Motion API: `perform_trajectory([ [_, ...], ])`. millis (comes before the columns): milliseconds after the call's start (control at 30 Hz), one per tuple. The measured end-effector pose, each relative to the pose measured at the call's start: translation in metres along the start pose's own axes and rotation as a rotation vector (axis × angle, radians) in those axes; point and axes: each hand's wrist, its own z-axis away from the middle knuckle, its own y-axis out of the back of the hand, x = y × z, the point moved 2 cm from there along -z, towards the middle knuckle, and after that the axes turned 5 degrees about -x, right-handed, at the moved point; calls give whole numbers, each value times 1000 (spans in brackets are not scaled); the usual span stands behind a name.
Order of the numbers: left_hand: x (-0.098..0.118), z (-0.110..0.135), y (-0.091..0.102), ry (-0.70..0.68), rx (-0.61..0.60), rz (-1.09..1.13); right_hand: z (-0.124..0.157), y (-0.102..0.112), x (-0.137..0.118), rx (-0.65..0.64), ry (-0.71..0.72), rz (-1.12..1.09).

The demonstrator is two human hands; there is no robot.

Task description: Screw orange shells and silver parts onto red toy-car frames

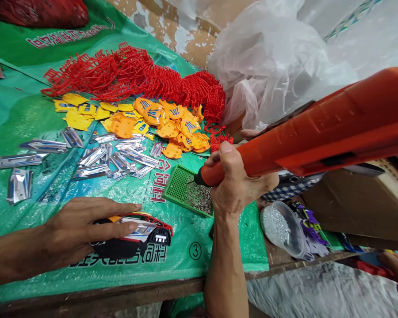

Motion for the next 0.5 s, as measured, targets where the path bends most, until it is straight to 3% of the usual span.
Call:
perform_trajectory([
  [500,-1,1,-1,-11,-20,24,-3,2,3,-29,-19,4],
])
